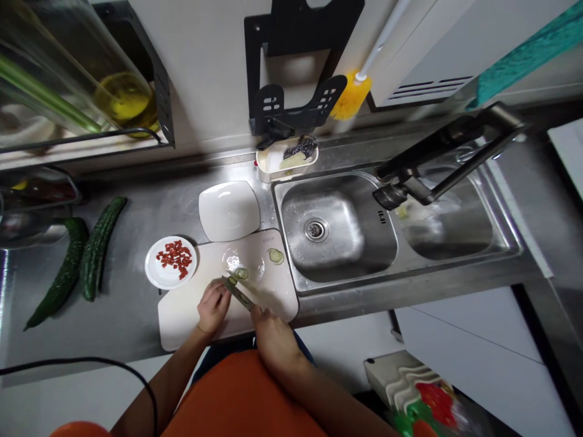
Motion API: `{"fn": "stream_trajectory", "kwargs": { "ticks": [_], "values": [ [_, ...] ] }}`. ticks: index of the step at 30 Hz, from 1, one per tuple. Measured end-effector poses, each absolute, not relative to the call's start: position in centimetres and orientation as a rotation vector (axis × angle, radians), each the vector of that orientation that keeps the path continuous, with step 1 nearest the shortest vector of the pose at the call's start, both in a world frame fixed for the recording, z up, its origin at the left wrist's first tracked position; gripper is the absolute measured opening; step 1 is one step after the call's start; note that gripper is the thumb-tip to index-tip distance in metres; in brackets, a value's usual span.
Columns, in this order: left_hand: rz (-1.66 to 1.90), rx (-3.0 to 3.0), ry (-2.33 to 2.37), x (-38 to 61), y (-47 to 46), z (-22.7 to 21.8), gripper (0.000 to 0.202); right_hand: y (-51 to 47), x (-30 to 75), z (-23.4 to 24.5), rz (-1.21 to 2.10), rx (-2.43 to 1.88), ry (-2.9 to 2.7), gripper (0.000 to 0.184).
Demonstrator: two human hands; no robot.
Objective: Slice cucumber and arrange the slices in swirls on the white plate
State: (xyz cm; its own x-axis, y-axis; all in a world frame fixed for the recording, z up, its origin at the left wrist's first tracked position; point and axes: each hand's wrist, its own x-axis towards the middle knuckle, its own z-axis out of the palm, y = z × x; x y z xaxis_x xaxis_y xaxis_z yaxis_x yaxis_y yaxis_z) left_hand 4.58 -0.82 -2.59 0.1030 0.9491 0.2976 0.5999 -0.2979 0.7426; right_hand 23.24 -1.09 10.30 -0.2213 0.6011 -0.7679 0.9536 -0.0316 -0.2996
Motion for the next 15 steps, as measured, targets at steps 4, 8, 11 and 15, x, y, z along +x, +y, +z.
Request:
{"fn": "stream_trajectory", "kwargs": {
  "ticks": [4,8,11,15],
  "values": [
    [1.068,1.942,1.504,4.60,-0.80,-2.66,0.013,-0.89,23.18,10.55,-1.128,1.647,1.837,0.043],
    [1.087,1.944,1.497,4.67,-0.68,-2.54,0.013,-0.72,23.08,10.62,-1.143,1.630,1.849,0.044],
    [1.085,1.928,1.492,4.72,-0.60,-2.38,0.013,-0.59,22.97,10.49,-1.158,1.645,1.843,0.046],
    [1.087,1.909,1.491,4.73,-0.57,-2.33,0.013,-0.39,22.85,10.27,-1.175,1.638,1.841,0.047]
  ]
}}
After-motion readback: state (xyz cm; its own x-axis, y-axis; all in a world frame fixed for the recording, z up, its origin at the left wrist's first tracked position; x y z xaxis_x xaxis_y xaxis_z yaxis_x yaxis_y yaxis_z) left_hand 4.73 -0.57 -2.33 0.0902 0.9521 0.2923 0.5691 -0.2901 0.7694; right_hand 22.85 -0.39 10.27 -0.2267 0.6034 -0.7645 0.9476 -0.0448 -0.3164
